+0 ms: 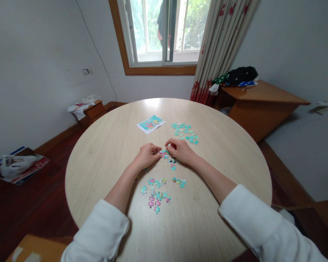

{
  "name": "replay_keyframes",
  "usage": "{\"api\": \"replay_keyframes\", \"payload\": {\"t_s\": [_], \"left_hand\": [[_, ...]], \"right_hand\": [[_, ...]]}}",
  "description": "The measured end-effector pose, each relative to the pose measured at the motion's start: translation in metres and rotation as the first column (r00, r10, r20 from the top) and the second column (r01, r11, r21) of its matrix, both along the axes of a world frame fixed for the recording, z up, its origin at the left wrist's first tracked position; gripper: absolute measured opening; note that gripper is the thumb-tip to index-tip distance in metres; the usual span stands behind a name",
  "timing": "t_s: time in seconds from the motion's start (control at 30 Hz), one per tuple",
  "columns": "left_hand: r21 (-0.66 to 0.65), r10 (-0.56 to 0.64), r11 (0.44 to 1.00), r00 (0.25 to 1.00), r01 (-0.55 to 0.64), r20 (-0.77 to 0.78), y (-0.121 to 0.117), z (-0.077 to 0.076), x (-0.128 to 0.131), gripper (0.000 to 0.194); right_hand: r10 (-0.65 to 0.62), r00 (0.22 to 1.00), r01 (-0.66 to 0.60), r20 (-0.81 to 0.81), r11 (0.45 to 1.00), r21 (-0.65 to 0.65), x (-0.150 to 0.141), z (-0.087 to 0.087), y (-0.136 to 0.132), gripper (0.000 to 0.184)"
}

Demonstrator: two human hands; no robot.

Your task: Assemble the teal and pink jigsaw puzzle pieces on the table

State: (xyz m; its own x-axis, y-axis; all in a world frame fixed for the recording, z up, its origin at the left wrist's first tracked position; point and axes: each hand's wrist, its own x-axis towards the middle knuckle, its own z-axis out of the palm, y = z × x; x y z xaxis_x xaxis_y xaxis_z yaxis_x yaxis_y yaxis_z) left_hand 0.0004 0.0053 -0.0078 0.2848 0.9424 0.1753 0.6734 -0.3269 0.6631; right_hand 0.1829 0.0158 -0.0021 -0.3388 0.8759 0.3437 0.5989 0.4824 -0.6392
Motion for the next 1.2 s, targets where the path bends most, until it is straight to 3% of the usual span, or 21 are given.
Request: {"api": "replay_keyframes", "payload": {"t_s": [0.13,0.27,0.73,0.83,0.93,1.07,1.2], "left_hand": [[0.02,0.015,1.0,0.998,-0.017,0.064,0.0,-0.002,0.0,0.02],[0.058,0.015,0.998,0.996,-0.02,0.084,-0.001,-0.002,-0.001,0.036],[0.122,-0.032,0.992,0.997,0.041,-0.076,-0.001,-0.004,-0.001,0.039],[0.15,0.007,0.989,1.0,-0.007,-0.002,-0.001,-0.002,-0.001,0.037],[0.142,0.11,0.981,0.983,-0.131,0.15,0.001,0.002,-0.002,0.034],[-0.025,0.286,0.953,0.865,-0.303,0.412,0.006,0.01,-0.006,0.026],[-0.259,0.418,0.907,0.62,-0.333,0.664,0.01,0.018,-0.016,0.018]], "right_hand": [[-0.007,1.0,0.007,-0.011,1.0,-0.011,0.0,0.0,0.0,0.015],[-0.004,1.0,0.003,-0.02,1.0,-0.016,0.0,-0.001,0.0,0.015],[-0.001,1.0,0.001,-0.006,1.0,-0.001,0.0,-0.002,0.001,0.015],[0.005,1.0,-0.005,-0.006,1.0,0.011,0.0,-0.002,0.002,0.016],[0.001,1.0,-0.001,-0.002,1.0,0.004,0.0,-0.002,0.001,0.016],[-0.002,1.0,0.002,-0.001,1.0,-0.014,0.0,-0.001,0.0,0.017],[0.007,1.0,-0.007,-0.008,1.0,-0.023,-0.001,-0.002,-0.001,0.017]]}}
